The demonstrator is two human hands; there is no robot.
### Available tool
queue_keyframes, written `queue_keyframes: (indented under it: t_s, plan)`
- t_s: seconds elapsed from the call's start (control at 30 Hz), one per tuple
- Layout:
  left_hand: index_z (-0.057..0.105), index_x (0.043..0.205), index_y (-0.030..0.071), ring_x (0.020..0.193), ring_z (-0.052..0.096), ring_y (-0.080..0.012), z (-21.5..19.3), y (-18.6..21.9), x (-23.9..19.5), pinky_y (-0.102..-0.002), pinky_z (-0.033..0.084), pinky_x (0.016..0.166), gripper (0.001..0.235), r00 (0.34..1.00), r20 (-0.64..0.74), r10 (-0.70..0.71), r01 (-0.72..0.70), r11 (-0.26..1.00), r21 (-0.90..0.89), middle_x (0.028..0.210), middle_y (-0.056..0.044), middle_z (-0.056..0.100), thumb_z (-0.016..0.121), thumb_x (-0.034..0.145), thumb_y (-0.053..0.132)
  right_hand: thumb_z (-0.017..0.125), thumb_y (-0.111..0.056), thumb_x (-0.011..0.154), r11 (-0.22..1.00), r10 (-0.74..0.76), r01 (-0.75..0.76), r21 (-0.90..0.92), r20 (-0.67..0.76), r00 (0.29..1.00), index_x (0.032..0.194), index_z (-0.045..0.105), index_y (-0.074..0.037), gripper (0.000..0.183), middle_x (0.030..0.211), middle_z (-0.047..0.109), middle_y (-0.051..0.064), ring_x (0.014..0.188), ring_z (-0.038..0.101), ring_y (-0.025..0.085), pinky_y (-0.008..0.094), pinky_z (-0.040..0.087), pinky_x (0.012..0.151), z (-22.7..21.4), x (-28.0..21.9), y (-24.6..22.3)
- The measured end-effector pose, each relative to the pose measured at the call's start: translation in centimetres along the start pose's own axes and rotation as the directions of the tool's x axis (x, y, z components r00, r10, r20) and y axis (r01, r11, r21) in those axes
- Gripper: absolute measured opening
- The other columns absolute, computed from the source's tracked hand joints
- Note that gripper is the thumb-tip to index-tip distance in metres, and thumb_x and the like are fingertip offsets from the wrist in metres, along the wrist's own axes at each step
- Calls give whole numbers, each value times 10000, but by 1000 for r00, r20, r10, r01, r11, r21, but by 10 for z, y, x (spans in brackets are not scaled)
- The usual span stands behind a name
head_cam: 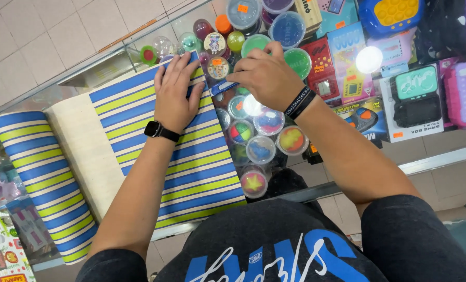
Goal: A person measures, folds, and cuts a piece of striped wrapping paper using a utility knife on a glass counter.
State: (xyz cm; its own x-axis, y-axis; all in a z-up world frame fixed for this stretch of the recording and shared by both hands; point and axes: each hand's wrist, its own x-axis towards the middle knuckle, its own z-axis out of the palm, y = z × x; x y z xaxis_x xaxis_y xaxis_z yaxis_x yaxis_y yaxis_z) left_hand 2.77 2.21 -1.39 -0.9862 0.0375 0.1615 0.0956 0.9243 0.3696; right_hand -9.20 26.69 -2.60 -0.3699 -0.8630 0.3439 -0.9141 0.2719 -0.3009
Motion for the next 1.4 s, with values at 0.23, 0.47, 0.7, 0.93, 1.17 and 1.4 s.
queue_keyframes:
  t_s: [0.23, 0.47, 0.7, 0.93, 1.17, 1.4]
  plan:
    - [398, 1590, 114, 1550, 268, -387, 10, 10, -3, -597, 114, 1254, 514, 992, 70, -102, 101, 995, 11, 1652, -134, 375, 491, 1112, 279, 641, -76, 1018, 999, -22, 22, -44, -13, 1000, 1210, 789, -233, 289, 1076, 723, -33, 956, 568, 241, 474, 321, 848, 7, -1, -4]
    - [397, 1599, 129, 1550, 269, -368, 12, 10, -3, -586, 132, 1254, 546, 994, 50, -96, 92, 993, 70, 1657, -122, 366, 457, 1111, 364, 714, -128, 993, 996, -17, 16, -86, -14, 1000, 1178, 792, -261, 241, 1095, 737, -42, 970, 581, 227, 447, 318, 821, 3, -12, 0]
    - [390, 1604, 133, 1550, 271, -366, 11, 11, -2, -577, 130, 1256, 554, 996, 39, -82, 79, 994, 80, 1660, -120, 362, 460, 1108, 371, 746, -177, 966, 998, 0, 3, -69, 44, 999, 1174, 791, -263, 229, 1062, 736, -32, 966, 580, 239, 450, 346, 774, 7, -9, -6]
    - [323, 1617, 76, 1563, 235, -396, 3, 4, -9, -597, 74, 1262, 581, 991, 129, 21, -19, 1000, -15, 1672, -166, 325, 442, 1099, 308, 743, -230, 994, 999, 34, -34, -1, 22, 999, 1235, 789, -225, 245, 1106, 733, -27, 1008, 579, 245, 429, 339, 750, 11, -21, -3]
    - [147, 1643, 36, 1590, 96, -372, -6, 14, -30, -587, 39, 1266, 1083, 934, 343, 97, -134, 987, 85, 1716, -184, 145, 487, 927, 774, 737, -216, 980, 997, 58, -59, 42, 22, 998, 1237, 782, -215, 261, 1145, 739, -22, 1048, 576, 259, 443, 359, 786, 11, -27, -3]
    - [115, 1655, 73, 1596, 71, -351, -2, 13, -28, -610, 19, 1248, 1371, 930, 361, 74, -131, 982, 136, 1730, -141, 111, 492, 697, 977, 726, -227, 997, 999, 1, 0, -34, 8, 1000, 1247, 774, -209, 256, 1141, 728, 7, 1019, 574, 258, 447, 369, 776, 16, -23, -10]
